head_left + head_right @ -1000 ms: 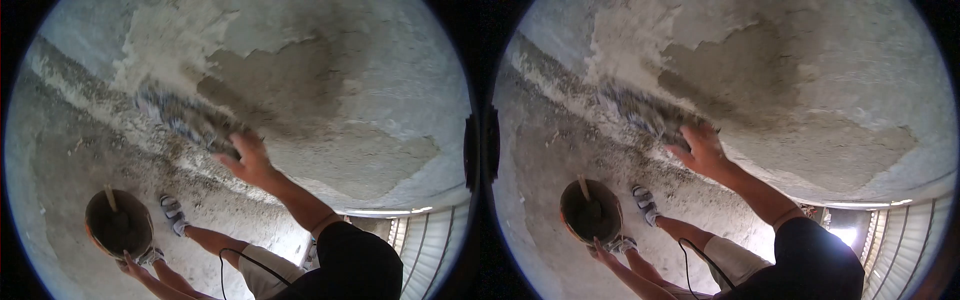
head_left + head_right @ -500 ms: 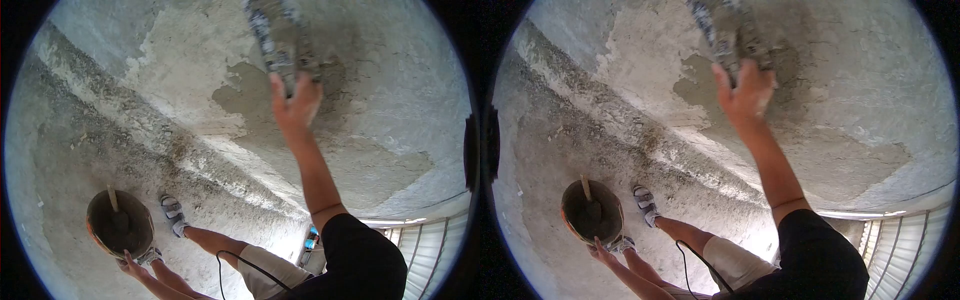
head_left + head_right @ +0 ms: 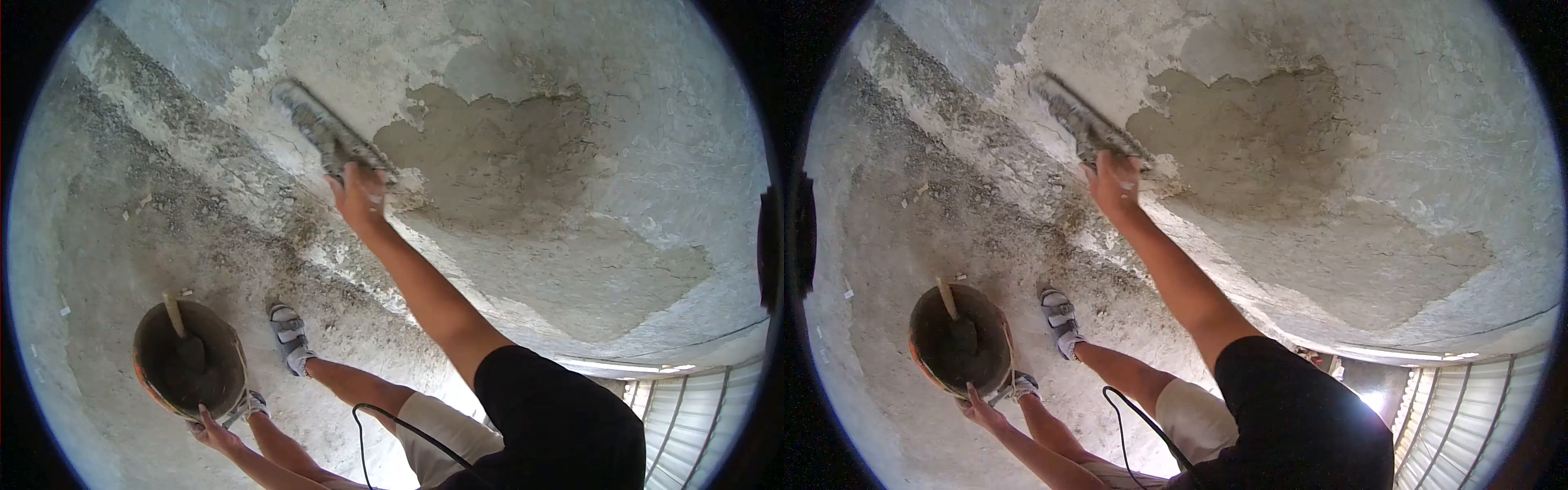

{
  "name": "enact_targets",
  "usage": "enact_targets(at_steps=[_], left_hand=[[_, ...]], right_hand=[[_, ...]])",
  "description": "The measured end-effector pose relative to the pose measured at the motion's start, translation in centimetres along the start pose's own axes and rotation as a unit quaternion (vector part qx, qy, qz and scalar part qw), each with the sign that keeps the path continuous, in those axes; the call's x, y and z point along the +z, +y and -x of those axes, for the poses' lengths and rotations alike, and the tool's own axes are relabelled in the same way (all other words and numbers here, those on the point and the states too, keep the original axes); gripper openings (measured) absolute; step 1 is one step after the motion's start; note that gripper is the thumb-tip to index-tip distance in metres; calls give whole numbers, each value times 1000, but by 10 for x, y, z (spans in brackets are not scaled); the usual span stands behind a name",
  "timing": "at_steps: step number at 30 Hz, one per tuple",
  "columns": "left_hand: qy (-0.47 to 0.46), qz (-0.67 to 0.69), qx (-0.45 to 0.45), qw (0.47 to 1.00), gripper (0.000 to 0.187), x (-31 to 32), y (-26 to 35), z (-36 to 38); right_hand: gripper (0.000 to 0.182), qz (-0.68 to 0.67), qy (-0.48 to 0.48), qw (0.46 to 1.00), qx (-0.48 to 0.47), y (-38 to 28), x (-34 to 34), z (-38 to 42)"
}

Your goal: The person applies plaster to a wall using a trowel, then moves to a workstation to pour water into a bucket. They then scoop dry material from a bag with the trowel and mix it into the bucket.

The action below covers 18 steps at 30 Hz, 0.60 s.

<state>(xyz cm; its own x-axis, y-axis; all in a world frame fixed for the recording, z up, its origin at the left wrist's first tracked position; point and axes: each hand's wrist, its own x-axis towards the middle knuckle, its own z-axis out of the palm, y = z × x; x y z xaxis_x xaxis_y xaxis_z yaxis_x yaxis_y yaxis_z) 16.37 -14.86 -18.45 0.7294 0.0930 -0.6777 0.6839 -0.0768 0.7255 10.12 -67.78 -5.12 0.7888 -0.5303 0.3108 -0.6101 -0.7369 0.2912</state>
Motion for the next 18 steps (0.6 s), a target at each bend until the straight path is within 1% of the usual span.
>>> enact_targets(at_steps=[2,3,4,6,8,9,11,13,15,16,17,18], left_hand=[[5,8,-3,1000,56,4,-1,0],[6,10,3,1000,56,6,0,2],[8,10,8,1000,55,7,0,3],[6,20,-3,1000,55,6,-2,2],[6,27,-14,1000,54,4,-6,0],[-3,19,-18,1000,53,4,-8,-1],[-18,25,-14,999,48,6,-15,-3],[-13,9,-8,1000,48,20,-5,3],[-11,-8,-3,1000,48,21,2,3],[-31,-9,0,999,48,18,2,3],[-50,-11,2,999,48,17,0,2],[-50,-10,3,999,48,16,-3,0]], right_hand=[[42,6,6,1000,4,12,-20,4],[36,21,13,999,36,19,-63,-8],[45,-64,3,994,92,34,-99,-18],[52,15,75,985,152,46,-166,-40],[59,44,75,977,195,63,-197,-56],[59,43,72,977,196,66,-191,-57],[41,52,169,984,34,74,-167,-57],[41,-29,75,996,35,62,-121,-44],[38,4,12,1000,23,43,-54,-18],[38,-50,-55,997,34,32,-23,-3],[39,-33,-98,993,49,23,19,13],[42,-16,-142,987,66,15,54,28]])
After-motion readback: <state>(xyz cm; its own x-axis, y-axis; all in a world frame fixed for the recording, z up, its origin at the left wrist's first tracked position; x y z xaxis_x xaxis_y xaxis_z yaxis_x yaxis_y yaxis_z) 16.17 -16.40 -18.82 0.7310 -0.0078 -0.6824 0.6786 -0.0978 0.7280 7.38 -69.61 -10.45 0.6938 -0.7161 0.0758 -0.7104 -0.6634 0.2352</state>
